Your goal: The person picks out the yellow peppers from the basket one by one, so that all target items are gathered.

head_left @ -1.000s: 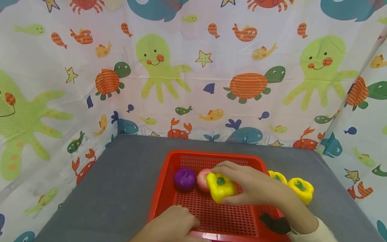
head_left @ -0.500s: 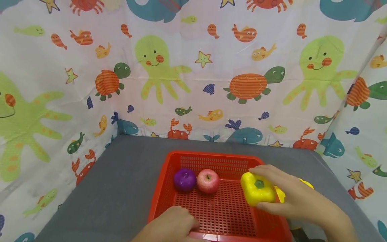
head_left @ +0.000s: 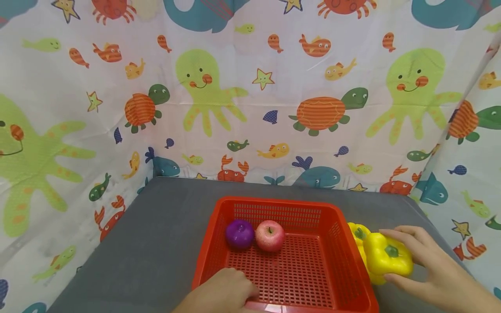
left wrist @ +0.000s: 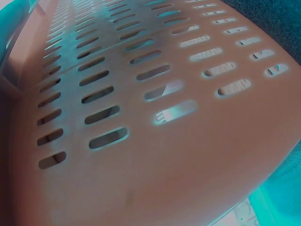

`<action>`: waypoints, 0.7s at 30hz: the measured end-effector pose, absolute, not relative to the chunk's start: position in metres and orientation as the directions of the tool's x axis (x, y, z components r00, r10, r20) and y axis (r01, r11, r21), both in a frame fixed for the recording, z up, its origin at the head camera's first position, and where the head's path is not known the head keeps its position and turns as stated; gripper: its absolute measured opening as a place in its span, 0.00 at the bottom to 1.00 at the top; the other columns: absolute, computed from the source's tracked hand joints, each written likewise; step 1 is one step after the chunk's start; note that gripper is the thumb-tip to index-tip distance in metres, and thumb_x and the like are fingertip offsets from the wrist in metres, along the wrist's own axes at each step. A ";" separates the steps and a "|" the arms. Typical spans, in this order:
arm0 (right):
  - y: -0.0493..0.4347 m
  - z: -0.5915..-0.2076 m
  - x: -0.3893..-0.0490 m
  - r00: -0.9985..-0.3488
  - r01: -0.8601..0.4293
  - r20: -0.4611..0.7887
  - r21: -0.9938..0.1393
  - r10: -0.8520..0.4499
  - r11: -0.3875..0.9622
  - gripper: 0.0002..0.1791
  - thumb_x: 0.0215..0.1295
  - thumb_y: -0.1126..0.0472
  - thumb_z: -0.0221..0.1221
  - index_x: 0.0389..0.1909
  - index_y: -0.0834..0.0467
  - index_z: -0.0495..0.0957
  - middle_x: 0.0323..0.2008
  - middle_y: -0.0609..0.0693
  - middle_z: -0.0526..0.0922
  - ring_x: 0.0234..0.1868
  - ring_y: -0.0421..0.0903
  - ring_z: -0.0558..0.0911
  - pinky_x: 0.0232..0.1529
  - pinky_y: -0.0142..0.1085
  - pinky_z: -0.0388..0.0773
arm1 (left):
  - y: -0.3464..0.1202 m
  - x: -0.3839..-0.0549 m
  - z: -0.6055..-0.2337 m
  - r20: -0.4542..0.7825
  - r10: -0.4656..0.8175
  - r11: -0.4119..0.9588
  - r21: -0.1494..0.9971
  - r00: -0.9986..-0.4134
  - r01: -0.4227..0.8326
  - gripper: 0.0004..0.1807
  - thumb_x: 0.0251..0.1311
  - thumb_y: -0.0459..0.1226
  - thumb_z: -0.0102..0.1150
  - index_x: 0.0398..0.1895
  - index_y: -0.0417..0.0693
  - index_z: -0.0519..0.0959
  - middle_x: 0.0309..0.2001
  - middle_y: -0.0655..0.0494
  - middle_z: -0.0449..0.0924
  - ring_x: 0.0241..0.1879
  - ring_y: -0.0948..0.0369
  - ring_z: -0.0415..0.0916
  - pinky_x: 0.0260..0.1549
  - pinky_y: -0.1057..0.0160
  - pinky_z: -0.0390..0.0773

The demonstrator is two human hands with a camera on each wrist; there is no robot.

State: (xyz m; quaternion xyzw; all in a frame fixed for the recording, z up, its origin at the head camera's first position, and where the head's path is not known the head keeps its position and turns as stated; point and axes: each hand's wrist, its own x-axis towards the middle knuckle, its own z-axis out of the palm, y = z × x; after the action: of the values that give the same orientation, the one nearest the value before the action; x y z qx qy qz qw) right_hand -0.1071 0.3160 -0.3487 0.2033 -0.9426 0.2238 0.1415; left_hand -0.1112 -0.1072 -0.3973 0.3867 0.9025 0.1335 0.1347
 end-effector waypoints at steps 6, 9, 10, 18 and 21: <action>0.343 -0.369 -0.106 -0.884 -0.390 0.395 -0.325 -0.251 0.861 0.44 0.41 0.54 0.81 0.62 0.58 0.74 0.52 0.54 0.71 0.42 0.34 0.68 0.31 0.26 0.75 | -0.107 -0.110 -0.399 -0.082 0.740 0.655 0.315 -0.668 0.687 0.20 0.65 0.61 0.54 0.21 0.63 0.76 0.15 0.75 0.63 0.17 0.70 0.62 0.21 0.69 0.63; 0.354 -0.375 -0.107 -0.897 -0.356 0.381 -0.327 -0.223 0.875 0.45 0.43 0.56 0.81 0.63 0.64 0.72 0.53 0.60 0.72 0.44 0.47 0.73 0.30 0.26 0.74 | -0.107 -0.109 -0.399 -0.063 0.733 0.658 0.319 -0.677 0.682 0.21 0.65 0.61 0.54 0.19 0.64 0.74 0.15 0.75 0.63 0.17 0.70 0.62 0.22 0.68 0.63; 0.358 -0.377 -0.107 -0.906 -0.337 0.368 -0.335 -0.207 0.880 0.45 0.45 0.56 0.80 0.63 0.65 0.71 0.53 0.62 0.71 0.43 0.51 0.73 0.29 0.26 0.74 | -0.107 -0.109 -0.399 -0.059 0.732 0.657 0.322 -0.679 0.681 0.21 0.65 0.61 0.54 0.18 0.64 0.74 0.15 0.75 0.63 0.17 0.70 0.61 0.21 0.68 0.63; 0.374 -0.389 -0.108 -0.957 -0.222 0.263 -0.378 -0.126 0.899 0.45 0.52 0.56 0.77 0.64 0.72 0.66 0.52 0.69 0.70 0.42 0.62 0.75 0.27 0.29 0.75 | -0.107 -0.108 -0.398 -0.092 0.717 0.673 0.348 -0.691 0.652 0.21 0.65 0.62 0.53 0.19 0.65 0.75 0.15 0.76 0.64 0.18 0.70 0.63 0.23 0.68 0.64; 0.377 -0.395 -0.109 -0.961 -0.211 0.246 -0.361 -0.126 0.909 0.45 0.51 0.55 0.77 0.63 0.72 0.66 0.52 0.70 0.71 0.41 0.60 0.75 0.27 0.29 0.75 | -0.107 -0.107 -0.397 -0.119 0.705 0.685 0.369 -0.699 0.628 0.22 0.64 0.65 0.52 0.21 0.65 0.77 0.16 0.75 0.66 0.18 0.70 0.64 0.24 0.67 0.65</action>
State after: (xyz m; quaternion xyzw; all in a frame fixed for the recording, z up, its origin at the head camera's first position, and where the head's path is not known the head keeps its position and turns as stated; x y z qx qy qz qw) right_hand -0.1090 0.3770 -0.3948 0.0868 -0.9707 0.1955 0.1091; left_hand -0.1073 -0.1071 -0.3965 0.3668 0.9090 0.1519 0.1267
